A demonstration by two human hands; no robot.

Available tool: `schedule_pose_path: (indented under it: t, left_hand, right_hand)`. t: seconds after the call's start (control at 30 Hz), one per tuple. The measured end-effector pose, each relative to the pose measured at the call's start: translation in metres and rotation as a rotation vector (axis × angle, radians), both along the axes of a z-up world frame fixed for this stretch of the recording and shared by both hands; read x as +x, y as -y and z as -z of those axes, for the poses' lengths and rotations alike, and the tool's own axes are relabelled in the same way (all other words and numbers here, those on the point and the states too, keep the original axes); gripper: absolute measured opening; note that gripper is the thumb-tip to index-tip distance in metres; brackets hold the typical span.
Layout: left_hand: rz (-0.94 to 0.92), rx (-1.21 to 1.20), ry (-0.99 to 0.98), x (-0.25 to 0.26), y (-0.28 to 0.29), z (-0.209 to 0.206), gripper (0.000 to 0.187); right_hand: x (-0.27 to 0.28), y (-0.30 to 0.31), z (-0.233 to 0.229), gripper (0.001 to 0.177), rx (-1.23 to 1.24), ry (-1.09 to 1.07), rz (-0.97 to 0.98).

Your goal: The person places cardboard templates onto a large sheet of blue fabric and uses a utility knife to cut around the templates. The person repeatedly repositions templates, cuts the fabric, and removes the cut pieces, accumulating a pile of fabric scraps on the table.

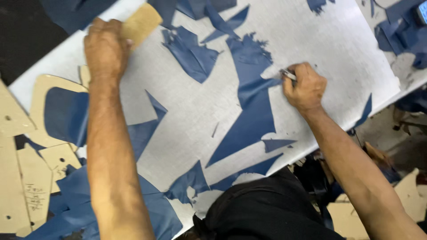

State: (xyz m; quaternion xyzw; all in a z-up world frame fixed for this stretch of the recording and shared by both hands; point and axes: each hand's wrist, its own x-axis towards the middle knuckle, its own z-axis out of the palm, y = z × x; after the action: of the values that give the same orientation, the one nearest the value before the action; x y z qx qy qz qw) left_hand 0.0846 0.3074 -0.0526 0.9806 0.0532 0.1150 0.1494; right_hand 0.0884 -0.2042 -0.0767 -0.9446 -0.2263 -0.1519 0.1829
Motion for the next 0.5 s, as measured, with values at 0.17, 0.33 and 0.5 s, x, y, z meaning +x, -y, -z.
schedule_pose_path:
  t: [0.17,0.33,0.5]
  left_hand:
    - [-0.028,-0.115,0.256,-0.100,0.100,-0.043,0.020]
    - [0.166,-0.079,0.087,-0.194,0.279,-0.044,0.034]
    - [-0.064,-0.075,-0.112,-0.223,0.375,-0.011,0.051]
  right_hand:
    - [-0.001,-0.003,-0.014,0.011,0.011,-0.044,-0.008]
    - [0.002,-0.006,-0.012,0.008,0.017,0.005,-0.056]
    - [-0.002,0.009,-0.005,0.011,0.075,-0.007,-0.078]
